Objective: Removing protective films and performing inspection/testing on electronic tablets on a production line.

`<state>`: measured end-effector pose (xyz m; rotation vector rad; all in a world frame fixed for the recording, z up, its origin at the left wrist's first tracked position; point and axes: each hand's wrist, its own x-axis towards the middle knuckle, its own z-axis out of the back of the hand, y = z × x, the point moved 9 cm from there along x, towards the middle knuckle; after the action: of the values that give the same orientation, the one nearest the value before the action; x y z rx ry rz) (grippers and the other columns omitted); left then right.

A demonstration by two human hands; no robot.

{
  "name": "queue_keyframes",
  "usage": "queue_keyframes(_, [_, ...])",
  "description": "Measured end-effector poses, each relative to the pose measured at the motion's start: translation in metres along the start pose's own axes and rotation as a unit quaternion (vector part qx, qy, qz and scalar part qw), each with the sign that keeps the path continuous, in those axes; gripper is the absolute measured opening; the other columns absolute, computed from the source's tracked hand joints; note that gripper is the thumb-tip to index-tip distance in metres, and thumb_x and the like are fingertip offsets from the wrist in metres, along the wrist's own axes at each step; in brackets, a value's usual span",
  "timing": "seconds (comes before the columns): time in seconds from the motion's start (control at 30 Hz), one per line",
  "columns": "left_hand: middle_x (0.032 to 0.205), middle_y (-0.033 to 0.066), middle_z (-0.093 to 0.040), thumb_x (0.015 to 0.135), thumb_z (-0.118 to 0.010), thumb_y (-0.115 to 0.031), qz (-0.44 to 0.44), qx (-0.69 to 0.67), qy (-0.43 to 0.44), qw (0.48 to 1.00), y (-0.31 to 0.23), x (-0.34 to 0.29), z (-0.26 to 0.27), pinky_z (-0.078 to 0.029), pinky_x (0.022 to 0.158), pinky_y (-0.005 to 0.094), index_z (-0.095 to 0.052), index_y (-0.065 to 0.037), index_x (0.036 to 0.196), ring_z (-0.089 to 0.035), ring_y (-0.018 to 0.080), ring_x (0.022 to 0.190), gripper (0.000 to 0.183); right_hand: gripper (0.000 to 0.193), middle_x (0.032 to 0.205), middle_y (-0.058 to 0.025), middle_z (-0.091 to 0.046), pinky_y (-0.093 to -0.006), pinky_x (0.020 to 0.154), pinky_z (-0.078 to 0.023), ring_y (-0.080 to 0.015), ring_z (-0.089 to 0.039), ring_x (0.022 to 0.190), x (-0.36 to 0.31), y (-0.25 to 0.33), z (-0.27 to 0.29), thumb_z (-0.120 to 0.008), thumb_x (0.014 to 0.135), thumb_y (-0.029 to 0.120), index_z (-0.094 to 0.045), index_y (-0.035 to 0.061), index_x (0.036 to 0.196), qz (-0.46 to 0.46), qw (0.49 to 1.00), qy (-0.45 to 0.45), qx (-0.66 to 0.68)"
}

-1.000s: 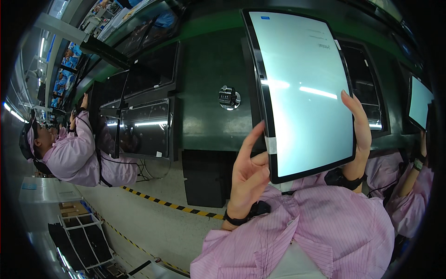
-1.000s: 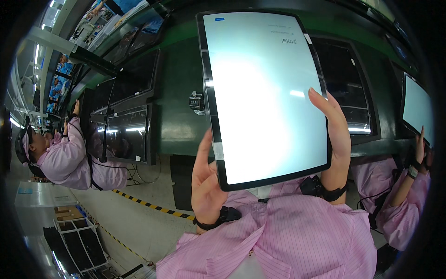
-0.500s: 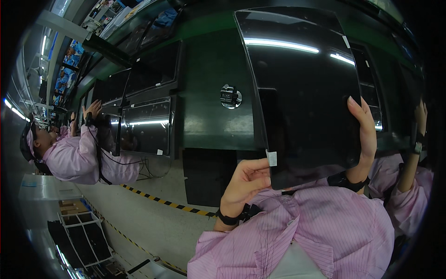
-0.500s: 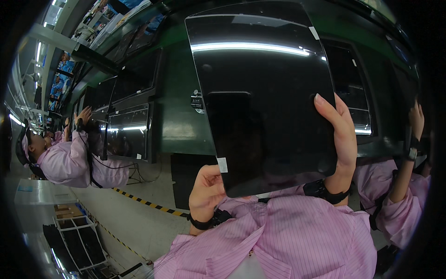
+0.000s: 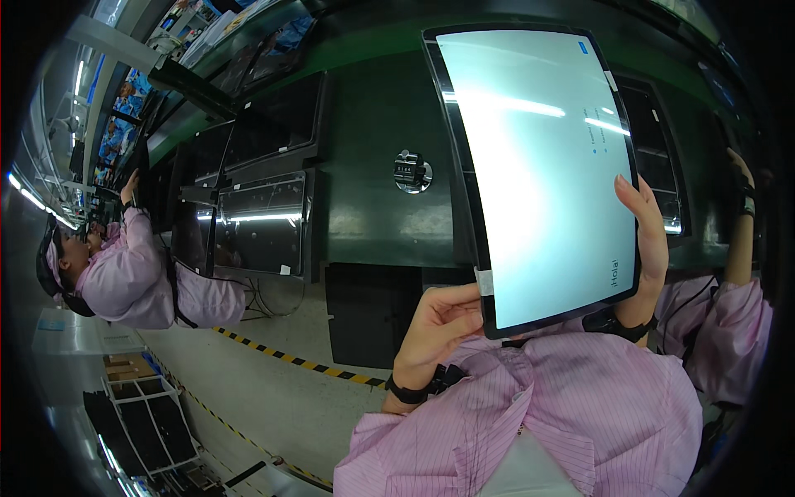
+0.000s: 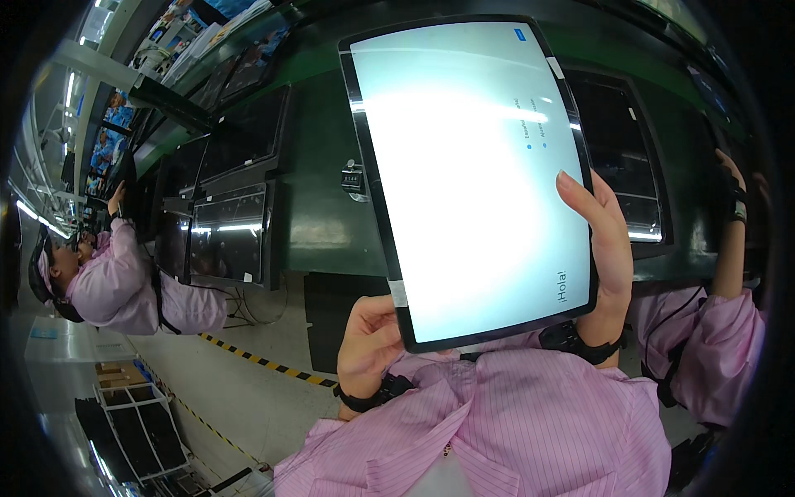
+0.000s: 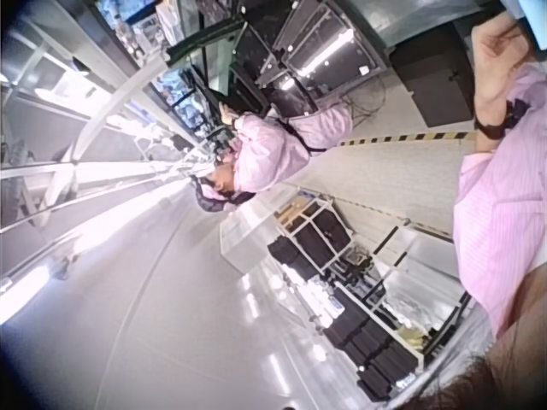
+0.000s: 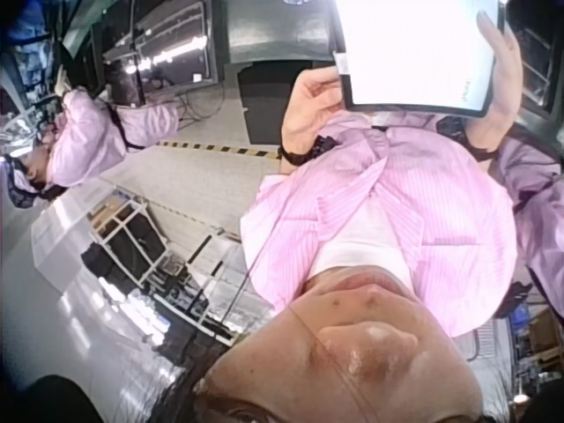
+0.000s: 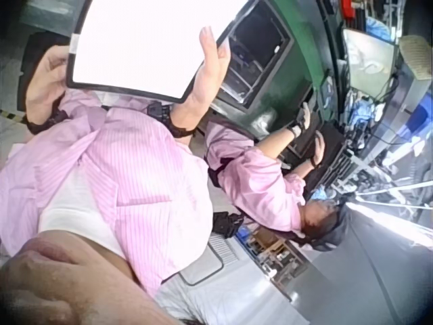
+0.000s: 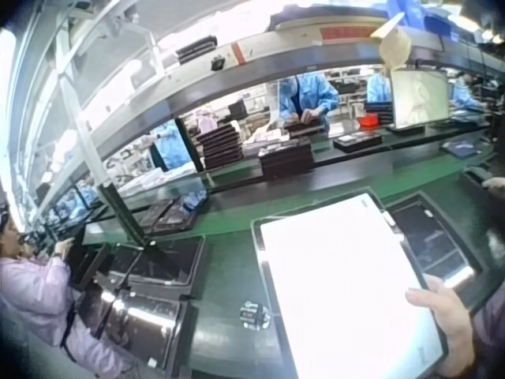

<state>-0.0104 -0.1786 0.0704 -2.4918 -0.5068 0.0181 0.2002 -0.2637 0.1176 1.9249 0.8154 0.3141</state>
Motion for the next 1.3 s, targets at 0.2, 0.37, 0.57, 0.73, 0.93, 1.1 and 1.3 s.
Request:
queue_keyframes(0.2, [0.119, 0.0228, -0.055, 0.085, -0.055, 0.006, 0.037, -0.002, -0.011, 0.999, 0.006, -0.001, 0.002, -0.052, 0.086, 0.0358, -0.043, 0.011, 0.126, -0.060, 0.0261, 0.103, 0.043, 0.027, 0.090, -0.0063, -0.064, -0.0196, 0.067, -0.048, -0.0091, -0.062, 0.076, 0.003, -0.004, 0.000, -0.059, 0.086, 0.016, -0.058, -0.0018, 0.106, -0.008, 1.000, 0.019, -0.005])
queue_keyframes(0.37, [0.119, 0.0231, -0.055, 0.085, -0.054, 0.007, 0.034, -0.008, 0.014, 0.999, 0.005, 0.003, -0.003, -0.052, 0.087, 0.0401, -0.042, 0.012, 0.126, -0.060, 0.0273, 0.104, 0.043, 0.022, 0.091, -0.0066, -0.065, -0.0214, 0.071, -0.050, -0.0118, -0.064, 0.078, 0.002, -0.003, -0.004, -0.058, 0.086, 0.011, -0.058, -0.0013, 0.105, -0.025, 0.998, 0.018, 0.055])
queue_keyframes(0.57, [0.118, 0.0216, -0.056, 0.084, -0.054, 0.007, 0.043, -0.044, 0.024, 0.998, 0.006, 0.003, -0.005, -0.052, 0.087, 0.0470, -0.042, 0.011, 0.126, -0.059, 0.0282, 0.103, 0.044, 0.021, 0.091, -0.0061, -0.065, -0.0210, 0.072, -0.049, -0.0115, -0.063, 0.079, 0.003, -0.009, -0.002, -0.058, 0.086, 0.011, -0.059, -0.0006, 0.104, -0.039, 0.997, 0.013, 0.059])
queue_keyframes(0.73, [0.118, 0.0202, -0.056, 0.085, -0.055, 0.005, 0.060, -0.057, 0.024, 0.996, 0.009, 0.005, -0.005, -0.052, 0.087, 0.0482, -0.043, 0.010, 0.126, -0.059, 0.0281, 0.104, 0.044, 0.021, 0.091, -0.0055, -0.064, -0.0204, 0.069, -0.048, -0.0104, -0.062, 0.078, 0.001, -0.008, -0.006, -0.057, 0.087, 0.011, -0.059, -0.0003, 0.104, -0.039, 0.998, 0.004, 0.058])
queue_keyframes(0.93, [0.118, 0.0200, -0.056, 0.086, -0.055, 0.003, 0.063, -0.052, 0.002, 0.997, 0.008, 0.006, -0.005, -0.052, 0.086, 0.0477, -0.043, 0.010, 0.127, -0.059, 0.0278, 0.103, 0.043, 0.021, 0.090, -0.0053, -0.064, -0.0203, 0.067, -0.048, -0.0097, -0.062, 0.075, 0.006, -0.017, 0.003, -0.058, 0.087, 0.013, -0.059, 0.0007, 0.104, -0.047, 0.998, 0.013, 0.033])
queue_keyframes(1.1, [0.115, 0.0193, -0.057, 0.086, -0.055, 0.002, 0.069, -0.035, -0.001, 0.997, 0.008, 0.007, -0.002, -0.053, 0.085, 0.0471, -0.043, 0.010, 0.126, -0.060, 0.0276, 0.101, 0.042, 0.021, 0.089, -0.0056, -0.065, -0.0194, 0.065, -0.048, -0.0098, -0.062, 0.073, 0.008, -0.019, 0.004, -0.059, 0.087, 0.014, -0.059, 0.0003, 0.103, -0.053, 0.998, 0.002, 0.028])
queue_keyframes(1.3, [0.113, 0.0201, -0.058, 0.087, -0.054, 0.000, 0.075, -0.037, -0.018, 0.996, 0.009, 0.008, -0.002, -0.053, 0.085, 0.0465, -0.044, 0.012, 0.124, -0.061, 0.0278, 0.100, 0.040, 0.019, 0.084, -0.0055, -0.065, -0.0195, 0.062, -0.049, -0.0095, -0.062, 0.068, 0.010, -0.022, 0.005, -0.060, 0.086, 0.014, -0.059, 0.0005, 0.100, -0.058, 0.998, 0.004, 0.026])
